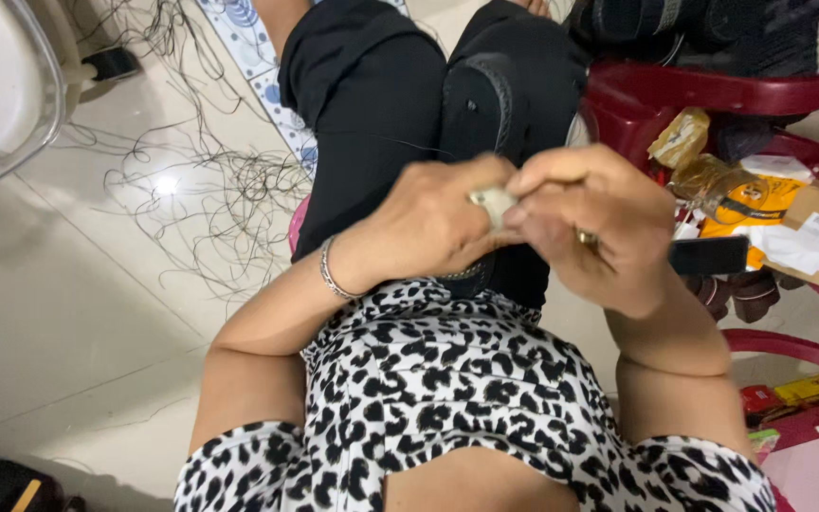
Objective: The person sews the sole of a black shoe by hand using a needle and thread while holding the shoe in their lap.
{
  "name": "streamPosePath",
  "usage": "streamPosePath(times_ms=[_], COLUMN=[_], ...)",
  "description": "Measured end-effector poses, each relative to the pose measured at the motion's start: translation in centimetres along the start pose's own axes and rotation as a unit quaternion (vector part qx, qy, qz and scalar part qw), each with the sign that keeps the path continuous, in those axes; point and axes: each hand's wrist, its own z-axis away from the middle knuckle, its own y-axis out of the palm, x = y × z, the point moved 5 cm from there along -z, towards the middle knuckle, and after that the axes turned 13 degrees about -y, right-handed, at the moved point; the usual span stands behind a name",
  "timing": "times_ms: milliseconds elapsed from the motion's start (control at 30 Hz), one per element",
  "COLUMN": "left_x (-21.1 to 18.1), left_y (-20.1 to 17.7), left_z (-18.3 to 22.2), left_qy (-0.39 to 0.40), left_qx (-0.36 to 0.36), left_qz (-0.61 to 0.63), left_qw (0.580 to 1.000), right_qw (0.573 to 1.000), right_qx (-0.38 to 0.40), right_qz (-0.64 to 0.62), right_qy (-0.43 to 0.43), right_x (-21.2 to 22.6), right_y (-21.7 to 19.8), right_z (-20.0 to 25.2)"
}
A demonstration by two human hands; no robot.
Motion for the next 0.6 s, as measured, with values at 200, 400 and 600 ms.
streamPosePath(times_ms=[200,400,600], left_x=[16.5,27.8,5.1], left_y=[-12.8,-14.7,-5.9], left_z=[5.6,9.5,-0.6], left_qy=[-0.068,-0.349,-0.065], left_qx=[-0.107,-0.251,-0.170], left_qz=[0.471,-0.393,-0.036], left_qw=[0.873,0.813,0.983], right_qw=[0.984,0.966,0.919], right_qx=[0.003,0.211,0.251], right_qz=[-0.011,0.147,0.303], right_qy=[0.179,0.010,0.022], right_x=[-2.5,-4.8,-4.1], right_y=[-3.6,0.2,1.3], right_z=[2.5,7.4,6.9])
